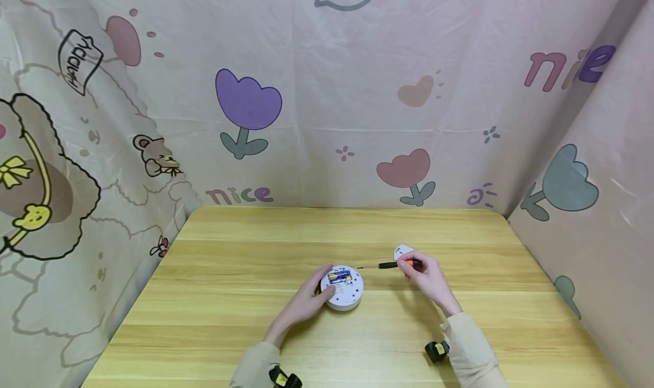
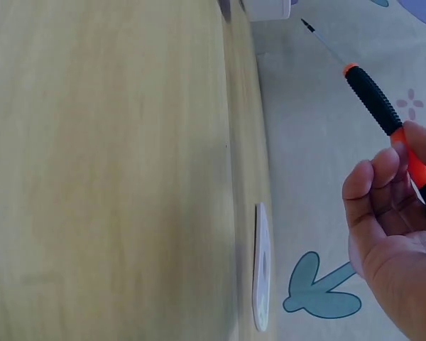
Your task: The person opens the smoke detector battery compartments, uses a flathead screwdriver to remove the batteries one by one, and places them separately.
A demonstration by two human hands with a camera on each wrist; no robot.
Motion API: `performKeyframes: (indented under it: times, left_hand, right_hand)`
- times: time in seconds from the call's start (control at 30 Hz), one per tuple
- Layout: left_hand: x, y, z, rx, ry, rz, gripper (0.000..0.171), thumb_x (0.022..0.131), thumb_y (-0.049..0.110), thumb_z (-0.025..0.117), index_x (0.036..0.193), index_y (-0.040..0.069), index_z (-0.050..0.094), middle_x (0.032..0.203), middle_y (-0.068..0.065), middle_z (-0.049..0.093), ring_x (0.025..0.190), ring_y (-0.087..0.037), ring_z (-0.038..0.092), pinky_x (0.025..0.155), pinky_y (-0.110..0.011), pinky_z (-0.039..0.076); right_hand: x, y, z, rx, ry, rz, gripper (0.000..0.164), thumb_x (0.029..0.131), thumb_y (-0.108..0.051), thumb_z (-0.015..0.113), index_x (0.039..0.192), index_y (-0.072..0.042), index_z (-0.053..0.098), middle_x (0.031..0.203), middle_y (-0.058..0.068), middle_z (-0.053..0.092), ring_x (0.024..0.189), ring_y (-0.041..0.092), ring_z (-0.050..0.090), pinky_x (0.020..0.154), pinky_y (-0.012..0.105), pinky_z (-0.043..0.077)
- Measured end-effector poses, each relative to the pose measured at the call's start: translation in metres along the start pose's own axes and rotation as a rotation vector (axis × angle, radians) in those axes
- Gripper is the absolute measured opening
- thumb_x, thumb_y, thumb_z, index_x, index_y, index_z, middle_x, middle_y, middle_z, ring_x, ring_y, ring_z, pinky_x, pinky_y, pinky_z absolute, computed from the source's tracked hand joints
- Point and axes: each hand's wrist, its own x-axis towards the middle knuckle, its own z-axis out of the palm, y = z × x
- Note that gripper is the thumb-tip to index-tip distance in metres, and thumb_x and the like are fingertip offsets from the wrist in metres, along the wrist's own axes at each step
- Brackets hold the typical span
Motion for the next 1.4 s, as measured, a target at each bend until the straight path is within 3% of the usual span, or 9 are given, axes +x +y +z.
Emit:
performKeyframes:
  times: [0.17, 0.33, 0.57, 0.8, 1.03, 1.4]
  left_hand:
    - [0.001, 0.000, 0.000, -0.018, 0.002, -0.006, 0.061, 0.104, 0.028, 0.054, 0.156, 0.005, 0.034, 0.162, -0.021, 0.033, 0.151, -0.043, 0.028, 0.126, -0.062, 0.020]
    - [0.001, 0.001, -0.001, -0.029, 0.003, 0.001, 0.060, 0.103, 0.025, 0.055, 0.155, 0.002, 0.034, 0.162, -0.023, 0.033, 0.151, -0.044, 0.029, 0.125, -0.062, 0.020]
    - [0.003, 0.003, 0.001, -0.024, 0.033, -0.013, 0.058, 0.104, 0.024, 0.053, 0.154, 0.002, 0.036, 0.160, -0.024, 0.037, 0.149, -0.045, 0.032, 0.124, -0.063, 0.022]
    - [0.007, 0.005, 0.004, -0.013, 0.064, -0.021, 0.052, 0.105, 0.021, 0.048, 0.152, 0.001, 0.039, 0.157, -0.024, 0.041, 0.148, -0.044, 0.035, 0.124, -0.061, 0.025]
    - [0.009, 0.006, 0.007, -0.002, 0.075, -0.032, 0.050, 0.105, 0.019, 0.047, 0.152, 0.001, 0.039, 0.157, -0.024, 0.041, 0.147, -0.045, 0.035, 0.123, -0.062, 0.025]
    - [0.010, 0.006, 0.009, -0.019, 0.083, -0.049, 0.049, 0.105, 0.019, 0.048, 0.151, 0.002, 0.042, 0.156, -0.023, 0.042, 0.147, -0.045, 0.036, 0.123, -0.063, 0.026]
  right_hand:
    - [0.002, -0.003, 0.001, 0.015, -0.038, -0.021, 0.011, 0.096, -0.007, 0.065, 0.098, 0.003, 0.067, 0.072, -0.001, 0.057, 0.063, 0.004, 0.053, 0.055, 0.018, 0.045]
    - [0.004, -0.007, 0.002, 0.006, -0.087, -0.099, 0.008, 0.098, -0.006, 0.063, 0.097, 0.001, 0.066, 0.078, 0.003, 0.057, 0.063, 0.002, 0.051, 0.054, 0.018, 0.045]
    - [0.007, -0.021, 0.005, -0.098, -0.104, -0.211, 0.007, 0.098, -0.009, 0.063, 0.094, -0.010, 0.069, 0.088, 0.005, 0.063, 0.070, 0.002, 0.050, 0.060, 0.018, 0.045]
    - [0.010, -0.038, 0.009, -0.278, -0.113, -0.214, 0.006, 0.097, -0.014, 0.065, 0.095, -0.016, 0.070, 0.085, -0.005, 0.064, 0.069, 0.001, 0.049, 0.060, 0.019, 0.044]
    - [0.012, -0.051, 0.012, -0.346, -0.172, -0.209, 0.008, 0.099, -0.014, 0.062, 0.095, -0.014, 0.069, 0.076, -0.007, 0.057, 0.069, 0.004, 0.047, 0.061, 0.019, 0.042]
    - [0.015, -0.072, 0.024, -0.456, -0.169, -0.265, 0.008, 0.095, -0.008, 0.063, 0.090, -0.011, 0.069, 0.068, -0.008, 0.054, 0.059, 0.001, 0.042, 0.053, 0.017, 0.038]
